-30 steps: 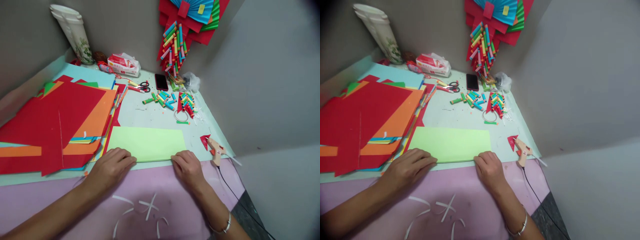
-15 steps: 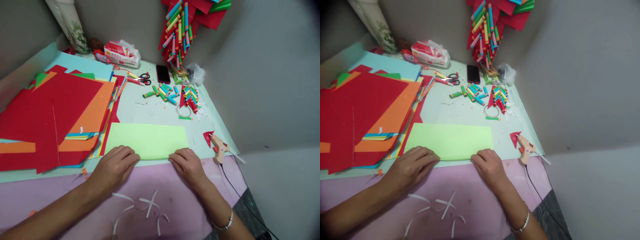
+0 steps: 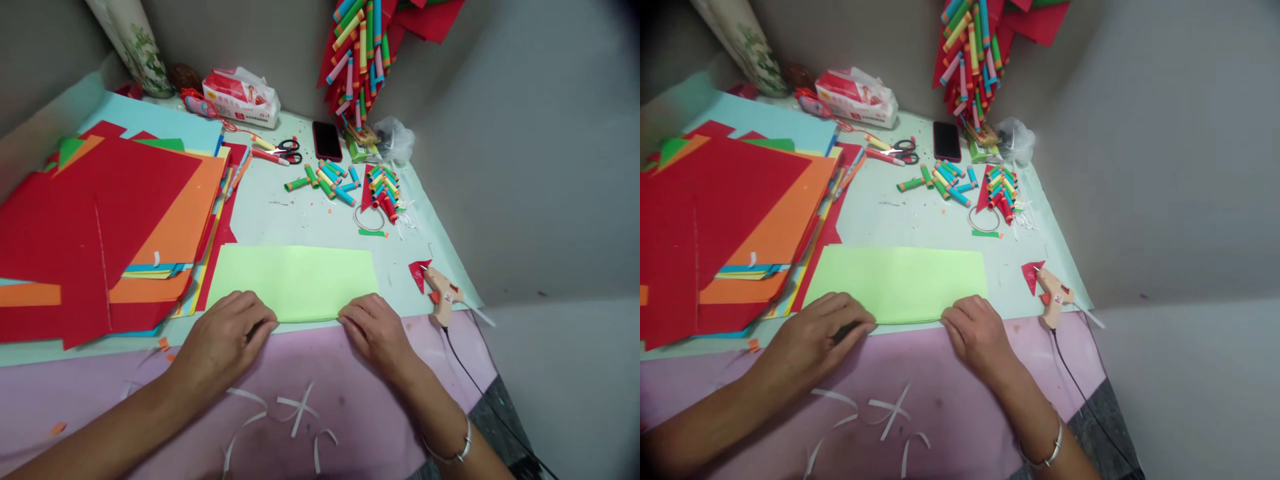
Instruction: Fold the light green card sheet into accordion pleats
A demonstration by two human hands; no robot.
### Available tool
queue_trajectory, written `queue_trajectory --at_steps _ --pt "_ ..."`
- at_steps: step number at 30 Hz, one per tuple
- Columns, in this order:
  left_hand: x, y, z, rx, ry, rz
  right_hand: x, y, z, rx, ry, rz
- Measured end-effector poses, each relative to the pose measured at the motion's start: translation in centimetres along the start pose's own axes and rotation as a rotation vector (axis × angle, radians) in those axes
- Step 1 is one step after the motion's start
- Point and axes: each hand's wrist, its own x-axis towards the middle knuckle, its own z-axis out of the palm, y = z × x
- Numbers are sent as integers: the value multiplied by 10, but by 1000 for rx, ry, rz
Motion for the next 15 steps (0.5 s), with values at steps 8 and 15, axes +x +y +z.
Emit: queue_trajectory --at_steps 8,15 --pt "13 6 -11 -63 -175 -244 19 0 -17 145 -256 149" --pt "24 5 -18 -76 -250 -407 32 0 -26 293 -367 350"
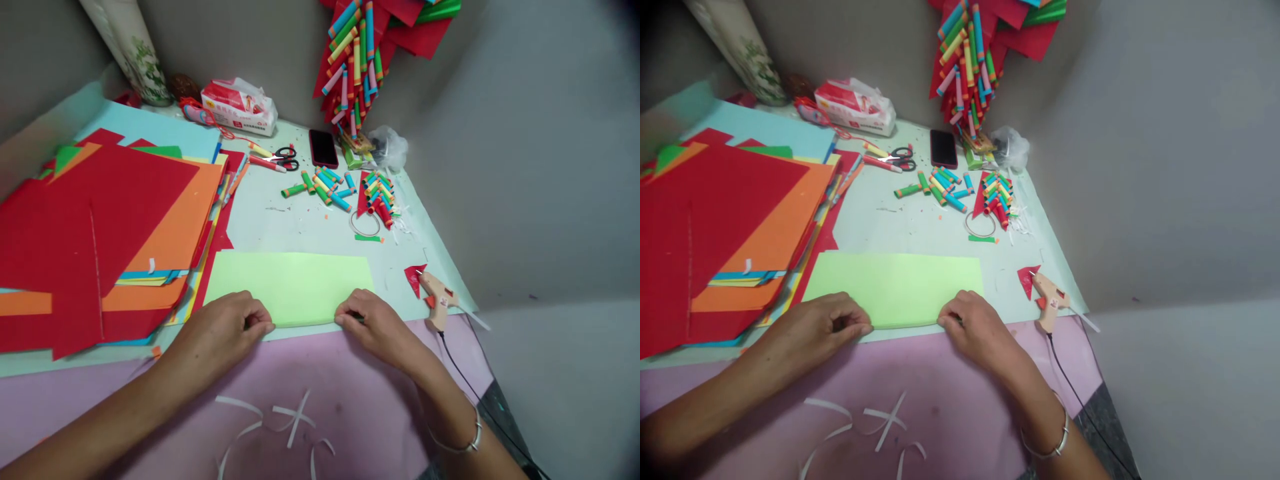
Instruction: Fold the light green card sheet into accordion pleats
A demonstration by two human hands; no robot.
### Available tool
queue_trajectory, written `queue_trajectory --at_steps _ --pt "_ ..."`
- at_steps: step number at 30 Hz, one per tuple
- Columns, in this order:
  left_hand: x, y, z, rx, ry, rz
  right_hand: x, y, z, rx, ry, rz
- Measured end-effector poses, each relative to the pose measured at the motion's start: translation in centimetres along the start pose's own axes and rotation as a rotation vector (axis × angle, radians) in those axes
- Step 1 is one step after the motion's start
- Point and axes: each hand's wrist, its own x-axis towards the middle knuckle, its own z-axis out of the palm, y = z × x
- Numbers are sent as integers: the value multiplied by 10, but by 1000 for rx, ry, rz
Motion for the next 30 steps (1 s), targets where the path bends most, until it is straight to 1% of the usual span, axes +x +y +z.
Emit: queue_trajectory --at_steps 5,9,14,18,21,26,30 --pt "6 4 -7 40 -59 -36 4 -3 -2 -13 -25 65" --pt "8 8 -13 76 -81 -120 5 -4 -3 -29 -15 121" --pt "8 9 -19 53 -121 -58 4 -3 -3 -37 33 149" --pt "7 11 -19 71 -98 -67 6 -6 -7 -27 35 190" --pt "8 15 -20 104 -105 -85 10 -8 -12 -29 1 250" --pt "7 18 -22 170 -116 -109 15 -9 -19 -51 -98 362" --pt "7 17 -22 172 -108 -110 16 -10 -21 -44 -116 388"
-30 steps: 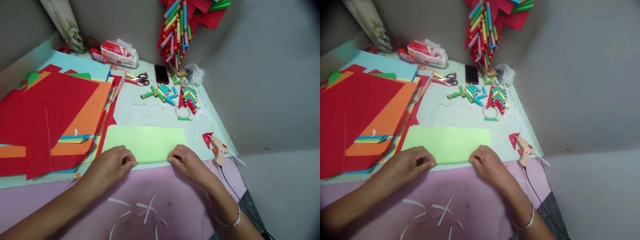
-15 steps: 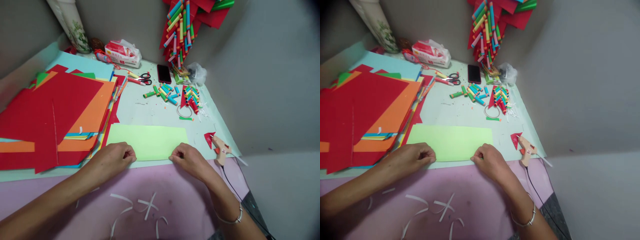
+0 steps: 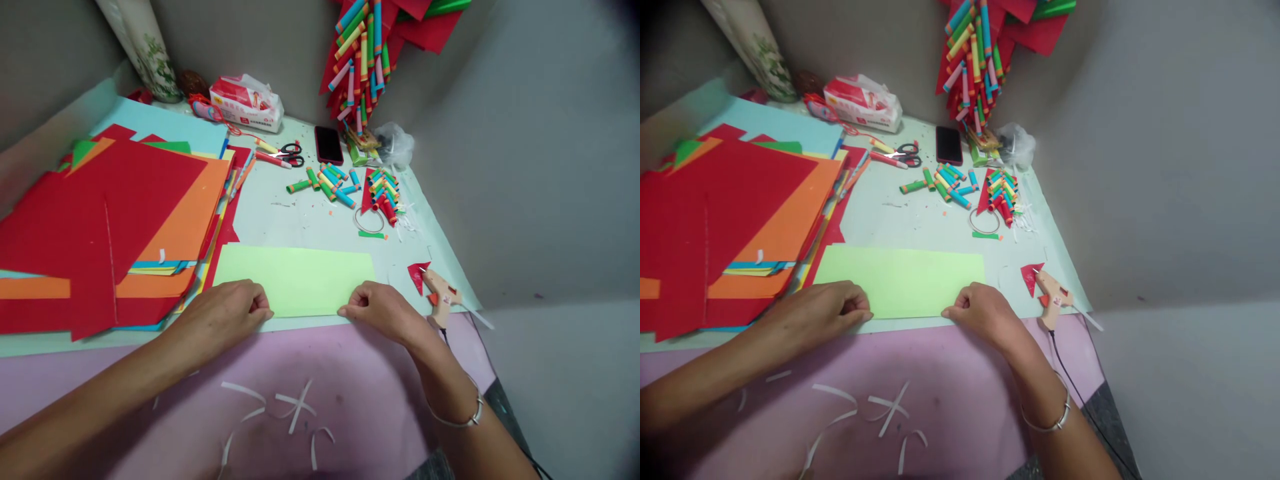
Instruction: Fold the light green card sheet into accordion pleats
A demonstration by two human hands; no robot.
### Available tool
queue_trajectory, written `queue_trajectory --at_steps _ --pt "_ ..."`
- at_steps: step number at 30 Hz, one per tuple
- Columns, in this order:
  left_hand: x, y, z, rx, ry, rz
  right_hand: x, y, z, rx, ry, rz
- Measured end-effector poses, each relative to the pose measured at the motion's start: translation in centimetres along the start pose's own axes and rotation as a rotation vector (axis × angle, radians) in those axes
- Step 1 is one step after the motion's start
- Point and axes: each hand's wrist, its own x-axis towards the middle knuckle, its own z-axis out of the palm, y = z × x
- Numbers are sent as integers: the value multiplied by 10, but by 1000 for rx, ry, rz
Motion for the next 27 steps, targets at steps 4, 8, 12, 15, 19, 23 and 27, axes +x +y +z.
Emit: queue_trajectory --at_steps 4,8,12,15,19,23,27 --pt "1 0 1 -1 6 6 -2 -1 -1 2 8 -8" --pt "2 -1 1 -6 6 9 -2 1 -2 3 -10 -35" --pt "4 -3 3 -24 26 16 -3 4 -1 -3 11 -95" --pt "4 -3 3 -15 8 2 -4 7 -2 -20 34 -164" --pt "4 -1 1 -3 -21 1 -7 18 -5 -46 40 -220" --pt "4 -2 1 -6 -8 18 -10 32 -5 -45 41 -283" --pt "5 -6 2 -31 18 47 -12 41 -4 -6 79 -309"
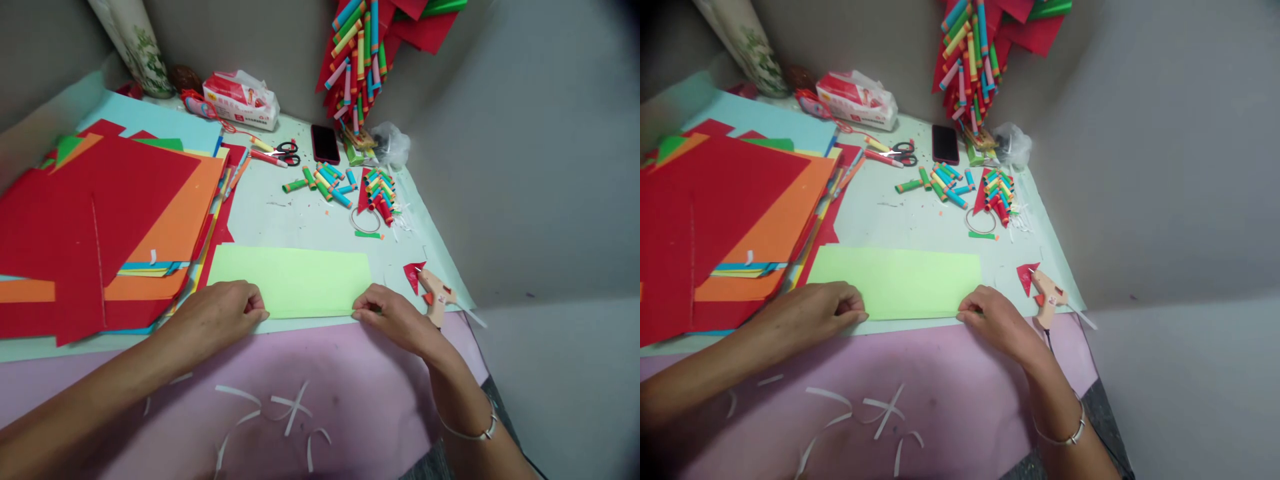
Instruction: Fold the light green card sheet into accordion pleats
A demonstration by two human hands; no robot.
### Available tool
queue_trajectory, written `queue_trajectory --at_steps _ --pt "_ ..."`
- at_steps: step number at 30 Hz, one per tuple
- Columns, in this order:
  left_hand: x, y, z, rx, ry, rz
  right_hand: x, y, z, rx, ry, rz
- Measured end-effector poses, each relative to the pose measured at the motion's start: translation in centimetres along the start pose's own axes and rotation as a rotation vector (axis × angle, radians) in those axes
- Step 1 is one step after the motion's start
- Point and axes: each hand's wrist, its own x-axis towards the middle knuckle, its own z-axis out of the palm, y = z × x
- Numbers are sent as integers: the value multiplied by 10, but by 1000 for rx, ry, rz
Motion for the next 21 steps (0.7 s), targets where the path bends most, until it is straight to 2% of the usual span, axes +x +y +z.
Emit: queue_trajectory --at_steps 6,17,21 --pt "1 -3 2 -5 9 5 -2 5 0 24 32 48" --pt "-1 -4 0 -3 -14 3 4 3 -2 104 35 352" --pt "-1 -3 0 13 -9 1 5 5 -3 124 3 381"
